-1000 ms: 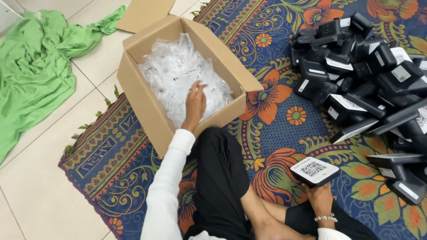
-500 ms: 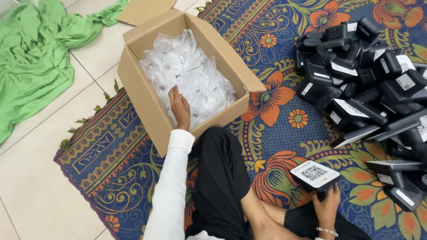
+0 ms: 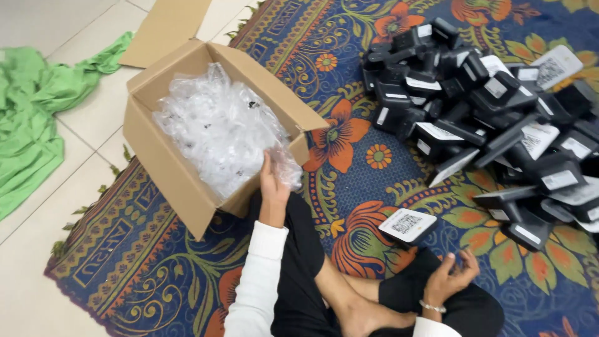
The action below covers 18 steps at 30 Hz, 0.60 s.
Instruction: The person packages handheld barcode scanners into plastic bags and places them in boxes.
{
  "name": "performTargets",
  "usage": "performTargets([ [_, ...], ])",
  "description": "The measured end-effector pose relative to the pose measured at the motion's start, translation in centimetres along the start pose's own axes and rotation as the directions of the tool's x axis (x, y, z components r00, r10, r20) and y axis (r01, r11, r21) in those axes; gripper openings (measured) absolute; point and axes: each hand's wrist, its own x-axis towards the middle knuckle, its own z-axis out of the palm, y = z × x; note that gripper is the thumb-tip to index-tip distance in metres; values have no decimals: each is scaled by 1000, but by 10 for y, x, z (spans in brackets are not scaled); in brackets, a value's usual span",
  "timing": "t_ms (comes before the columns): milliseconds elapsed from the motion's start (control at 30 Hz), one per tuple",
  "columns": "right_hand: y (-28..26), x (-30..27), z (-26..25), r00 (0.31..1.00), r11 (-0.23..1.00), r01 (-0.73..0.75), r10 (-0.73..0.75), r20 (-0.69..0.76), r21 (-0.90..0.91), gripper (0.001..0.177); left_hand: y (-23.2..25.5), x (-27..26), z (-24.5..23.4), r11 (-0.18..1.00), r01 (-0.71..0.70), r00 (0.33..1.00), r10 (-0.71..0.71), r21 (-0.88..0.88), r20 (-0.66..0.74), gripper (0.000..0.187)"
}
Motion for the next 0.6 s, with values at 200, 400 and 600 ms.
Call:
performTargets([
  [200,-64,-21,17,950,946,279,-245,193,-168,39,-123,-73,33,813,551,835,-531,-188,146,34],
  [400,-117,-31,47,832,921,369,-388,397,127,87,-191,-149,39,560,801,591,-796,-212,131,35],
  [600,-91,-38,61,948,981,188,-170,269,-43,54,-191,-156,24,547,818,566,-821,-179,80,39],
])
